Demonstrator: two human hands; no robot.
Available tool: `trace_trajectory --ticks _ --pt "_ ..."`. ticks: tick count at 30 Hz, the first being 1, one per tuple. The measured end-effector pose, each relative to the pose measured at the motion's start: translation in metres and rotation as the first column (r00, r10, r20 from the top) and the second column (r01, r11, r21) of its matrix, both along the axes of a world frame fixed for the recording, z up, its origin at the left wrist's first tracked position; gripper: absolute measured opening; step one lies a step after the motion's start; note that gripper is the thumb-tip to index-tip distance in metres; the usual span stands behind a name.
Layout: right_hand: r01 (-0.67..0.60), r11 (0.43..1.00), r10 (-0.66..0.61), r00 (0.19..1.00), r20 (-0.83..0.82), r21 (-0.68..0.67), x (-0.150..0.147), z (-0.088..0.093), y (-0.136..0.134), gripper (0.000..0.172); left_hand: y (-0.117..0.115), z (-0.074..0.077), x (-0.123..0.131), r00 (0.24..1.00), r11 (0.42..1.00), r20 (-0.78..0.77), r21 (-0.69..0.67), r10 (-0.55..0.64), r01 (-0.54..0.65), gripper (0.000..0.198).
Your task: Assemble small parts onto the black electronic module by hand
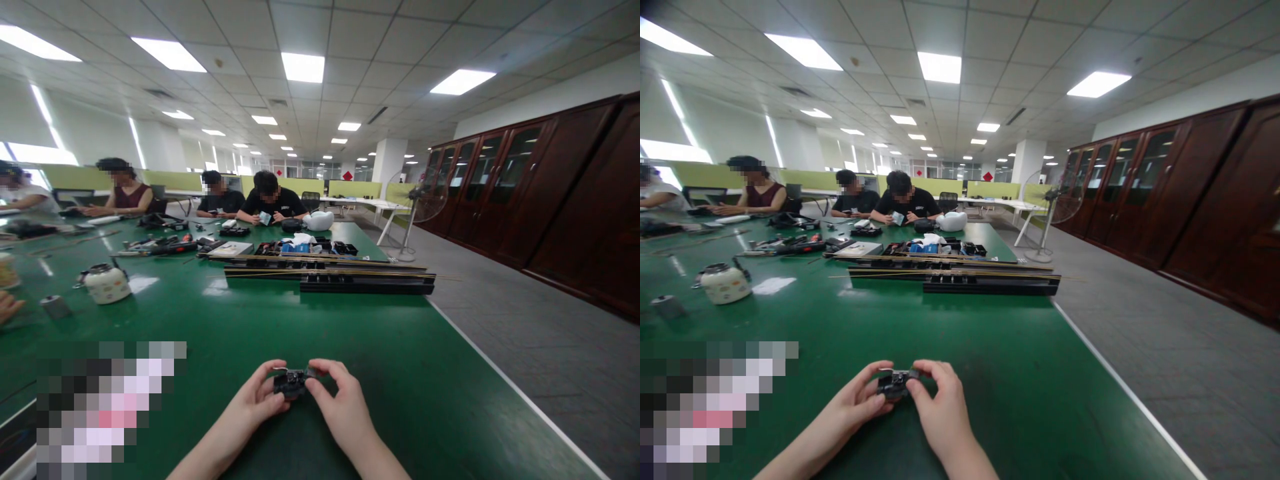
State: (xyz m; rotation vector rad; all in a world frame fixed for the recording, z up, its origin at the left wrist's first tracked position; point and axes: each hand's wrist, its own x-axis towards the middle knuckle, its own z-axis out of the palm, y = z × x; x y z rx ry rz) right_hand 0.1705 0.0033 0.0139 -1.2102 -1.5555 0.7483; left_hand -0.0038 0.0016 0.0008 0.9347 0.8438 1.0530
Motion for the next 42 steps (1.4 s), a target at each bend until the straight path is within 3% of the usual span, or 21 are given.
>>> trace_trajectory --ticks 6,13,18,23,29,36,42 --pt "-0.122 0.992 0.123 0.992 -0.019 0.042 -0.0048 0.0066 -0.0058 0.017 -0.0015 0.0012 0.0025 0.998 1.0 0.054 -0.03 0.012 -0.011 0.046" --pt "-0.2 0.978 0.184 0.957 0.222 0.051 -0.0042 0.0028 -0.0066 0.018 -0.0049 0.0021 0.007 0.993 0.998 0.107 -0.042 -0.048 0.053 0.038" --pt "-0.181 0.979 0.149 0.949 0.277 0.094 -0.0048 0.0027 -0.0089 0.018 -0.0046 0.0025 0.0072 0.996 0.997 0.086 -0.062 -0.037 0.043 0.038" --pt "-0.203 0.978 0.18 0.939 0.293 0.051 -0.0033 0.0021 -0.0093 0.019 -0.0051 0.0017 0.0071 0.997 0.997 0.069 -0.069 -0.037 0.042 0.036" --pt "-0.201 0.979 0.188 0.955 0.231 0.037 -0.0034 0.0042 -0.01 0.02 -0.0038 -0.0015 0.0056 0.996 0.994 0.093 -0.106 -0.017 0.027 0.038" --pt "-0.21 0.977 0.211 0.977 0.024 -0.036 -0.0043 0.0048 -0.0066 0.033 -0.0026 0.0026 0.001 0.991 0.989 0.129 -0.149 0.029 -0.01 0.041" --pt "-0.184 0.977 0.18 0.983 -0.046 -0.103 -0.0023 0.0015 -0.0032 0.029 -0.0004 0.0021 -0.0015 0.989 0.984 0.138 -0.176 0.061 -0.036 0.049"
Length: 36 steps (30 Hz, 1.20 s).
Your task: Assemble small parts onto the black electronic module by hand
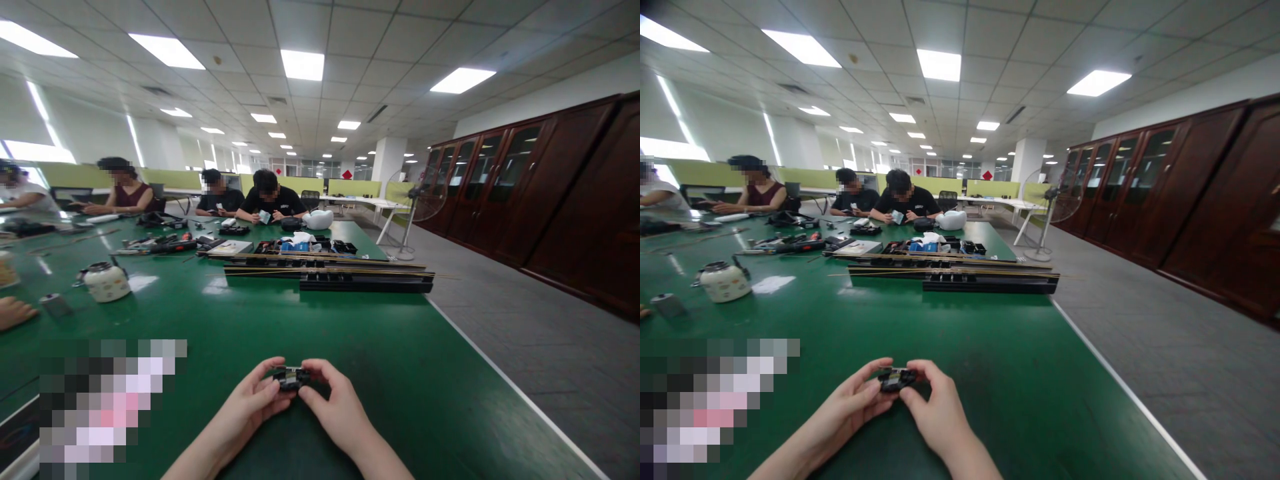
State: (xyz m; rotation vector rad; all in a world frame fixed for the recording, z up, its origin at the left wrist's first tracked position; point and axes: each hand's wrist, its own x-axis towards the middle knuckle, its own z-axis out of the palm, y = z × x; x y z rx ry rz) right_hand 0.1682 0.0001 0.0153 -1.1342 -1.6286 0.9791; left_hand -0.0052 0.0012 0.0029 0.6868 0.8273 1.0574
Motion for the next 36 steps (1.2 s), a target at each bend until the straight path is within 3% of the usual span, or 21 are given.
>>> trace_trajectory --ticks 16,28,36 --pt "0.023 1.0 -0.02 0.99 -0.143 0.019 -0.0051 -0.0007 0.0004 0.024 -0.0019 0.0069 -0.0013 0.97 0.991 0.239 -0.108 -0.052 0.08 0.024" --pt "0.082 0.997 -0.081 0.996 -0.035 0.015 -0.0038 -0.0038 -0.0007 0.029 -0.0011 0.0045 0.0039 0.997 0.993 0.059 -0.114 0.048 -0.041 0.035" --pt "0.09 0.995 -0.089 0.996 -0.031 0.034 -0.0042 -0.0059 0.001 0.031 -0.0012 0.0038 0.0034 0.995 0.993 0.082 -0.103 0.063 -0.055 0.023"
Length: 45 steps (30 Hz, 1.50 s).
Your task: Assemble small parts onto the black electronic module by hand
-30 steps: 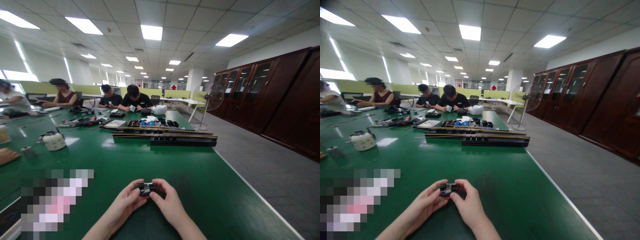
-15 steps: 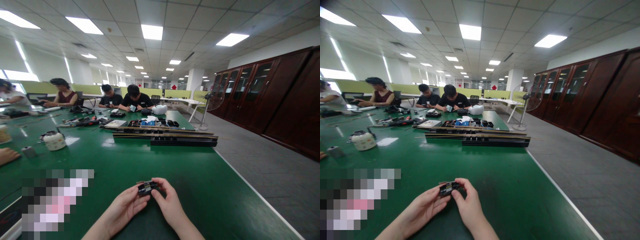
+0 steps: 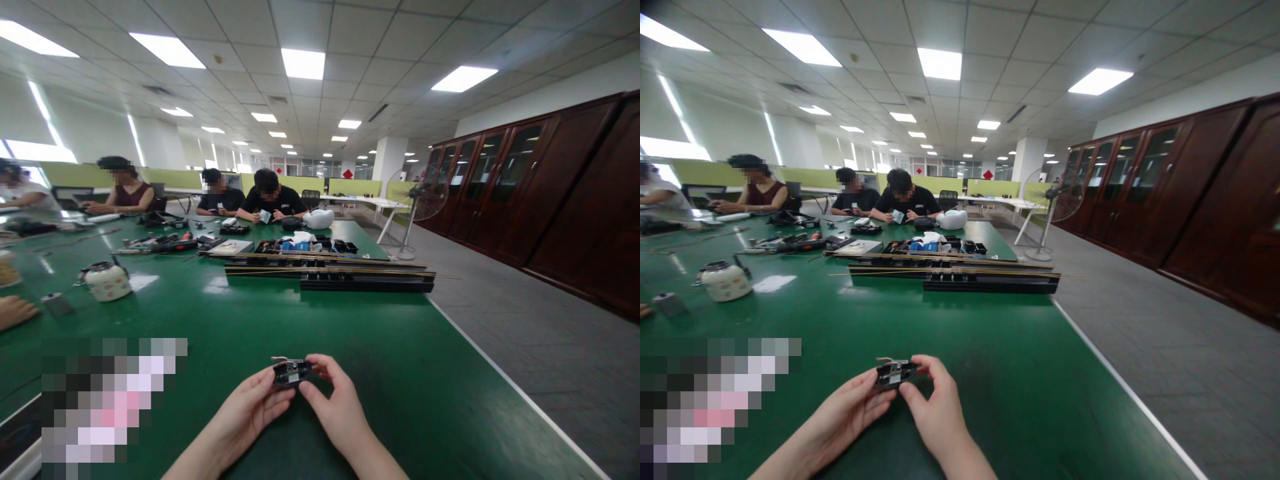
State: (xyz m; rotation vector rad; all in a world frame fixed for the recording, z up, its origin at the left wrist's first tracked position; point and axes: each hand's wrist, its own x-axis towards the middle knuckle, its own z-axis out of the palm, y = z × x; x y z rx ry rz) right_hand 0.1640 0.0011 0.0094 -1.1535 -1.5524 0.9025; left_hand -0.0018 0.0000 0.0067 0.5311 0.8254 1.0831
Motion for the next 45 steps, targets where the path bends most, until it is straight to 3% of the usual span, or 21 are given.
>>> trace_trajectory --ticks 10,15,21,26,32,37,42,45 --pt "-0.057 0.991 0.052 0.998 0.043 0.123 0.001 0.0 -0.003 0.03 0.0 0.0 -0.001 1.0 1.0 -0.006 0.02 -0.009 0.009 0.025" --pt "-0.117 0.986 0.111 0.992 0.056 0.115 0.0 0.002 -0.003 0.026 -0.001 0.004 0.002 0.999 0.999 -0.043 0.028 -0.032 0.033 0.03" --pt "-0.111 0.991 0.108 0.993 0.053 0.076 0.0 0.004 -0.003 0.023 -0.003 0.005 0.001 0.996 0.995 -0.047 0.064 -0.071 0.074 0.048" --pt "-0.09 0.994 0.085 0.994 0.072 0.066 0.0 0.004 -0.003 0.021 -0.003 0.0 -0.003 0.988 0.98 -0.01 0.126 -0.152 0.152 0.077" --pt "-0.088 0.994 0.082 0.994 0.075 0.071 0.0 0.004 -0.003 0.017 0.001 -0.008 -0.003 0.987 0.975 -0.046 0.151 -0.157 0.162 0.055" --pt "-0.09 0.995 0.086 0.991 0.1 0.038 0.0 0.007 -0.003 0.016 0.0 -0.006 0.0 0.987 0.963 -0.078 0.217 -0.143 0.157 0.075" --pt "-0.105 0.993 0.1 0.99 0.096 0.045 0.0 0.008 -0.004 0.018 0.001 -0.009 0.002 0.982 0.946 -0.137 0.28 -0.133 0.167 0.048" --pt "-0.116 0.992 0.111 0.99 0.086 0.057 0.0 0.007 -0.004 0.02 0.002 -0.012 0.002 0.98 0.944 -0.161 0.287 -0.118 0.161 0.043"
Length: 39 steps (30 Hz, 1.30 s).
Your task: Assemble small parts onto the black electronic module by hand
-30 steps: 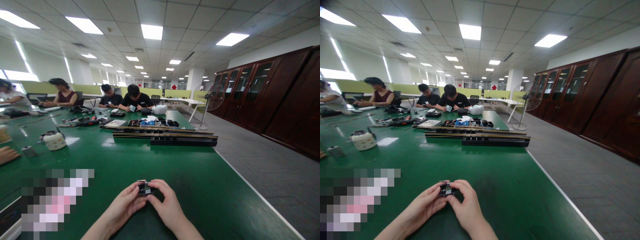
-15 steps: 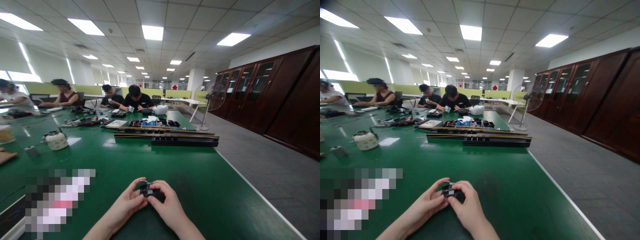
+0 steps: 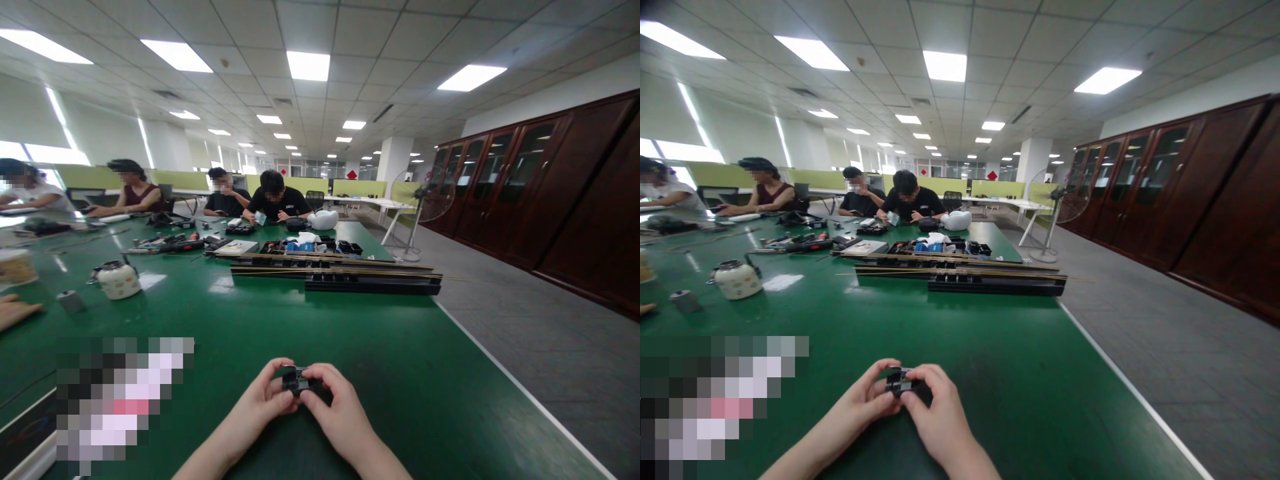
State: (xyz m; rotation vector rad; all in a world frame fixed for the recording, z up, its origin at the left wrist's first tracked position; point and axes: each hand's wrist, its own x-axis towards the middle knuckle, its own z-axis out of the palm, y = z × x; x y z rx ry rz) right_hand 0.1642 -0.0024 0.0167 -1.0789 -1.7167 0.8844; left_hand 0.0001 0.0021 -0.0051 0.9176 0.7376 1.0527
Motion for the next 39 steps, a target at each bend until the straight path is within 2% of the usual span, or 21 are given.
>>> trace_trajectory --ticks 11,18,23,32,36,39 --pt "0.024 0.999 -0.023 0.999 0.045 -0.036 0.002 -0.004 0.0 0.016 -0.003 0.006 0.002 1.0 1.0 -0.019 -0.008 0.023 -0.023 0.045" --pt "0.173 0.985 -0.173 0.984 -0.032 0.01 0.005 -0.01 0.006 0.017 0.001 0.002 0.001 0.998 0.997 -0.029 -0.061 0.049 -0.051 0.046" --pt "0.343 0.939 -0.344 0.939 -0.018 -0.04 0.013 -0.014 0.014 0.024 0.001 0.001 0.001 0.997 0.996 -0.044 -0.064 0.059 -0.062 0.046" --pt "0.542 0.84 -0.542 0.834 -0.098 -0.036 0.023 -0.019 0.021 0.032 0.0 0.002 0.0 0.998 0.996 -0.03 -0.06 0.058 -0.06 0.043" --pt "0.621 0.783 -0.622 0.776 -0.108 -0.046 0.027 -0.015 0.02 0.034 0.0 0.002 0.0 0.997 0.995 -0.025 -0.061 0.075 -0.076 0.047" --pt "0.648 0.761 -0.649 0.755 -0.1 -0.047 0.028 -0.011 0.019 0.034 0.001 0.001 0.0 0.997 0.995 -0.027 -0.069 0.069 -0.07 0.049"
